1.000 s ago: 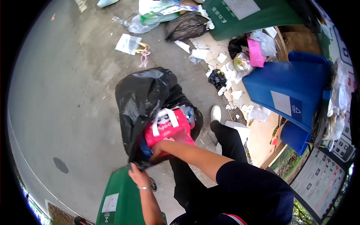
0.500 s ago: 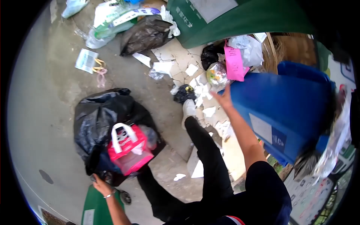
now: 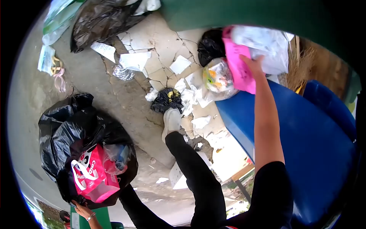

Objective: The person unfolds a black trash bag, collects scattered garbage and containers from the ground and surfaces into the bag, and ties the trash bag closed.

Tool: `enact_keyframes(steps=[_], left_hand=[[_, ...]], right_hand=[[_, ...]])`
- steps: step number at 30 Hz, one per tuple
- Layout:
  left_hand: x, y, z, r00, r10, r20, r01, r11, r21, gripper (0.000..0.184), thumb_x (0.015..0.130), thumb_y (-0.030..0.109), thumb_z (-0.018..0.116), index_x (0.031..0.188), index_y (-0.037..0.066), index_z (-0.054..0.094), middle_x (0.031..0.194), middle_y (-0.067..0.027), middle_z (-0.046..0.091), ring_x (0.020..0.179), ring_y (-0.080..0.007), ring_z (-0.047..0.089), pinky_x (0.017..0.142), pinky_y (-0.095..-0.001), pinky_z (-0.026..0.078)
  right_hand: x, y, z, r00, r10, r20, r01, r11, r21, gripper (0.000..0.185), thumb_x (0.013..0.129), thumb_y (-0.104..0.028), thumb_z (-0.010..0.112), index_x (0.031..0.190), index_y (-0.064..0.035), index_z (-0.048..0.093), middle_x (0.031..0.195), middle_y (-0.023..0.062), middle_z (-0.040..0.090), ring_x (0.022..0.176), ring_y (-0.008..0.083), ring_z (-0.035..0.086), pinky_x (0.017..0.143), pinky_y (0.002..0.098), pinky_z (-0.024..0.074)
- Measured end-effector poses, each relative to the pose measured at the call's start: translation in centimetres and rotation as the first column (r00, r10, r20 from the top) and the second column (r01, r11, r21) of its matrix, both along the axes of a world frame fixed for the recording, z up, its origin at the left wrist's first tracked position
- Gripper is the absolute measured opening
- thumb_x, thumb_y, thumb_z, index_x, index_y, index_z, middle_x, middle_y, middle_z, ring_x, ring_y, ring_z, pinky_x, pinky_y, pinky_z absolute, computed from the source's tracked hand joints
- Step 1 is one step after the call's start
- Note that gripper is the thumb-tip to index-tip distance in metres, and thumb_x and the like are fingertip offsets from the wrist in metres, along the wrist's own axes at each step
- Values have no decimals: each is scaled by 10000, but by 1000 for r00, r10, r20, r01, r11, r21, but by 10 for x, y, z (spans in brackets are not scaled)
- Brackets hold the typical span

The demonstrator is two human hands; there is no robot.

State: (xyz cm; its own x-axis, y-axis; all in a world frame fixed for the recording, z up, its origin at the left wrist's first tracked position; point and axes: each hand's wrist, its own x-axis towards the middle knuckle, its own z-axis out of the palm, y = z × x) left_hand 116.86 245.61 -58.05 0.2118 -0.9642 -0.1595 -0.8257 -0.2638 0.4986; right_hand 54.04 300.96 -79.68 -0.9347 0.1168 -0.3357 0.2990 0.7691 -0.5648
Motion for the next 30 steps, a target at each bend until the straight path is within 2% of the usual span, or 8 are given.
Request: enact_keyframes(steps=[3, 8, 12, 16, 17, 18, 24, 30], left_hand=[[-10, -3, 11, 995, 92, -33, -84, 978, 193, 394, 756, 359, 483, 765, -35, 466, 590, -75, 470, 468, -133, 439, 411, -218, 344], [-8, -15, 18, 998, 63, 8, -63, 969, 240, 435, 764, 347, 468, 979, -31, 458, 758, -89, 493, 564, -145, 460, 445, -230, 368], [11, -20, 30, 980, -172, 103, 150, 969, 196, 451, 757, 367, 477, 953, -39, 459, 760, -91, 489, 552, -136, 438, 446, -220, 360], [-24, -11, 43, 995, 96, 24, -98, 986, 134, 447, 743, 379, 500, 858, -52, 461, 698, -79, 476, 503, -111, 414, 409, -193, 325], [-23, -9, 43, 995, 97, 23, -99, 986, 131, 447, 743, 379, 500, 858, -52, 461, 698, -79, 476, 503, -111, 414, 409, -193, 325], [-20, -8, 41, 999, 32, 24, -35, 989, 141, 432, 743, 379, 502, 827, -43, 466, 663, -72, 475, 481, -108, 408, 399, -192, 318], [-26, 8, 19, 988, 120, -98, -80, 939, 335, 372, 755, 359, 488, 780, -12, 484, 613, -98, 546, 469, -121, 509, 357, -150, 333], [-27, 15, 8, 968, 150, -199, -59, 913, 404, 298, 792, 315, 450, 718, 26, 451, 545, -71, 503, 424, -108, 454, 352, -163, 314]], right_hand=[[14, -49, -3, 903, 174, 394, -259, 950, 173, 663, 574, -319, 650, 1057, 63, 403, 1006, 212, 478, 952, 296, 454, 791, 330, 355], [138, -164, 18, 976, 216, -7, -216, 976, 6, 496, 658, -305, 582, 983, 49, 460, 900, 171, 536, 786, 241, 530, 681, 295, 410], [185, -196, 86, 935, -140, 325, 341, 605, -720, 476, 651, -248, 628, 985, 35, 443, 845, 103, 545, 680, 180, 534, 627, 280, 425], [166, -98, 60, 800, -569, 189, 580, 654, -486, 283, 641, -170, 643, 828, 0, 514, 780, 59, 544, 606, 129, 510, 563, 241, 424], [165, -66, 44, 946, -323, -40, 301, 915, -270, 367, 605, -257, 668, 824, 1, 528, 907, 132, 509, 729, 193, 516, 647, 293, 426], [168, -51, 32, 951, -19, -309, 178, 851, 495, 525, 543, -301, 703, 924, -5, 497, 1064, 210, 398, 912, 265, 452, 757, 352, 383], [137, -38, -22, 849, -399, 345, 419, 908, 20, 1150, 442, -387, 733, 1237, -35, -19, 1185, 228, 253, 1042, 302, 357, 869, 336, 318], [200, -146, -50, 955, -223, 197, 216, 975, 56, 808, 522, -285, 656, 1134, 83, 278, 1041, 255, 433, 1003, 308, 416, 838, 307, 337]])
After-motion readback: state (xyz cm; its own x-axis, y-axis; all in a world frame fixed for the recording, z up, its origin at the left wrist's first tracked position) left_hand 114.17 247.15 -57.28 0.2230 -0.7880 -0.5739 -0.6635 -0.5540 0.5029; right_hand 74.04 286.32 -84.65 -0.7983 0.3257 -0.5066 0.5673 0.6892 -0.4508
